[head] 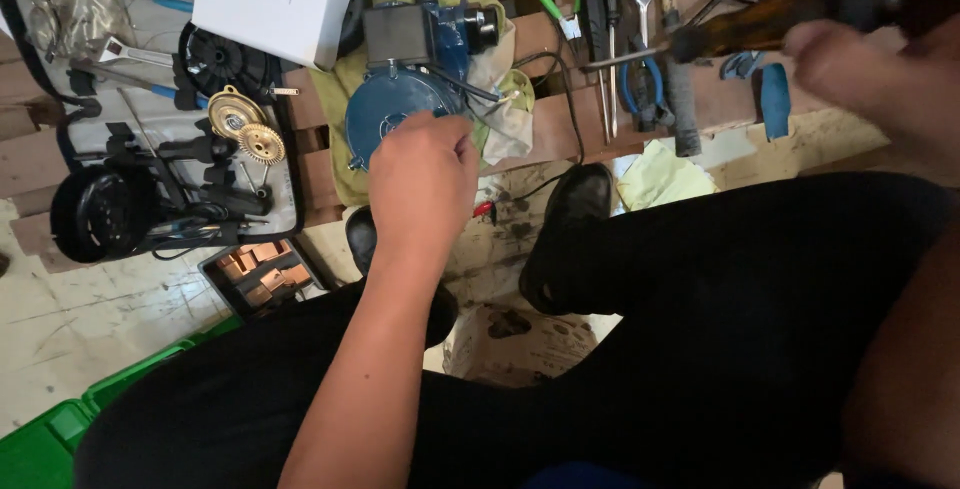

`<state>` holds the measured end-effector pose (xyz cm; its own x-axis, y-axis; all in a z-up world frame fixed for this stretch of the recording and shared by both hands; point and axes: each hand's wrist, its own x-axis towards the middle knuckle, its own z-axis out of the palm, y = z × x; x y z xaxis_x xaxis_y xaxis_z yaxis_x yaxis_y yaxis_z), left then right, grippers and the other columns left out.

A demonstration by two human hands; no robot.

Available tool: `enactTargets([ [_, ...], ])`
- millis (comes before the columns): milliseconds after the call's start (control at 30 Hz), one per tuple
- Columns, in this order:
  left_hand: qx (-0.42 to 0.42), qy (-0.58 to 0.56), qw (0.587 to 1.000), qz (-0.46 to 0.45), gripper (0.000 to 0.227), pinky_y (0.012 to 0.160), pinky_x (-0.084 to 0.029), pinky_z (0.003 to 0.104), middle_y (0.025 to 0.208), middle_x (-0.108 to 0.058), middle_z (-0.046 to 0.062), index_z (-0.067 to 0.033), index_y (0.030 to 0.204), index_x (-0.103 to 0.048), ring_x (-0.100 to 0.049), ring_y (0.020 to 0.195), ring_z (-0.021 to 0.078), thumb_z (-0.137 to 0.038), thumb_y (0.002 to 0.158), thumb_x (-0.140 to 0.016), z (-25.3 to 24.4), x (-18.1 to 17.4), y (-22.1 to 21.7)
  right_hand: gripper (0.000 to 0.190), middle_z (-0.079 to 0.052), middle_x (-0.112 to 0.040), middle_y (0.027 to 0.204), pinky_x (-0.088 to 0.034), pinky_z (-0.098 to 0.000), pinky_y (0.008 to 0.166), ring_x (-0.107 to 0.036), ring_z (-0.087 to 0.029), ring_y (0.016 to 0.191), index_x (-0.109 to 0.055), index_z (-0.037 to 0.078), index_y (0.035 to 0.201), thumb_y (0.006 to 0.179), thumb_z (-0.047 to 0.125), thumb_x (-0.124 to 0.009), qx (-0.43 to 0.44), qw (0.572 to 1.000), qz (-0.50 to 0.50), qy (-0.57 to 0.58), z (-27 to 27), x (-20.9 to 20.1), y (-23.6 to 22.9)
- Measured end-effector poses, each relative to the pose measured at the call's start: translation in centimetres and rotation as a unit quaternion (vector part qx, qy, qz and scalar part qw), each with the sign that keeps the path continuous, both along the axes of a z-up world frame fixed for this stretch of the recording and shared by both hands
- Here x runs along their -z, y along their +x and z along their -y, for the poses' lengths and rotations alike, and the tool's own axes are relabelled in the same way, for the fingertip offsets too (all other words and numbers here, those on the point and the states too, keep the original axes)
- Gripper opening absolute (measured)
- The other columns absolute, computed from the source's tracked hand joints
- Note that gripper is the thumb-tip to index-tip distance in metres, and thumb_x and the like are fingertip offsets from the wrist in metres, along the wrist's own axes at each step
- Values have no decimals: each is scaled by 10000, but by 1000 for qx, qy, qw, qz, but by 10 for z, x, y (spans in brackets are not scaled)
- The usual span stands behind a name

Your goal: The person assembles a small electric motor by placing a blue end cap onto the stator, then uses a screwdriver to tighten multiple screws around the cap. The person also briefly handles a brass gear and a black cylindrical component before securing the cap.

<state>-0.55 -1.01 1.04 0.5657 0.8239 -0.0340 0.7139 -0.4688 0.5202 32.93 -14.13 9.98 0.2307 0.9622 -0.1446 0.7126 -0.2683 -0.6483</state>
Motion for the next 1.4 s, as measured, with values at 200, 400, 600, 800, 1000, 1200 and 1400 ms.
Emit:
enactTargets([
  [200,8,9,999,31,256,422,-402,403,693,-573,72,-79,977,-824,-542,568,289,9,842,-625,-3,-3,0,337,-225,-628,1335,-501,-365,968,-620,-304,1146,-600,-122,1388,1065,-93,-692,-40,998,-23,49,-8,-44,-40],
  [400,-2,15,999,32,243,443,-456,415,745,-629,89,-70,1018,-830,-595,598,296,-15,876,-641,-2,3,1,353,-243,-611,1367,-496,-371,953,-606,-314,1153,-582,-127,1401,1065,-97,-688,-42,997,-27,54,-7,-40,-37],
  [600,10,43,998,36,181,409,-380,380,656,-518,57,-75,899,-802,-488,545,250,21,853,-655,-2,8,0,342,-214,-631,1361,-477,-346,908,-595,-277,1076,-604,-103,1393,1066,-77,-699,-36,999,-10,36,-6,-43,-40],
  [800,14,67,997,22,224,445,-274,350,623,-381,48,-78,643,-569,-341,535,220,93,780,-615,0,10,1,343,-248,-653,1335,-508,-344,959,-645,-309,1169,-621,-133,1375,1045,-127,-714,-64,995,-17,71,-13,-51,-56],
  [1000,-3,19,999,32,252,480,-520,414,804,-684,121,-48,1041,-822,-637,629,312,15,876,-643,-5,9,1,272,-280,-715,1209,-529,-424,876,-697,-364,1077,-736,-152,1245,1022,-10,-802,-196,966,39,162,-40,-74,-95],
  [1200,-19,-31,999,6,231,630,-588,486,982,-740,142,-84,1092,-797,-705,793,348,-58,896,-677,-9,8,2,295,-211,-671,1289,-531,-431,935,-671,-355,1146,-727,-24,1263,982,9,-808,-236,951,62,188,-46,-58,-109],
  [1400,-20,-59,997,37,282,690,-597,492,1040,-749,163,-49,1118,-780,-715,859,353,-19,874,-641,-10,6,2,246,-212,-645,1260,-533,-406,906,-636,-336,1081,-716,-61,1251,1015,-25,-778,-243,949,55,192,-51,-58,-119],
])
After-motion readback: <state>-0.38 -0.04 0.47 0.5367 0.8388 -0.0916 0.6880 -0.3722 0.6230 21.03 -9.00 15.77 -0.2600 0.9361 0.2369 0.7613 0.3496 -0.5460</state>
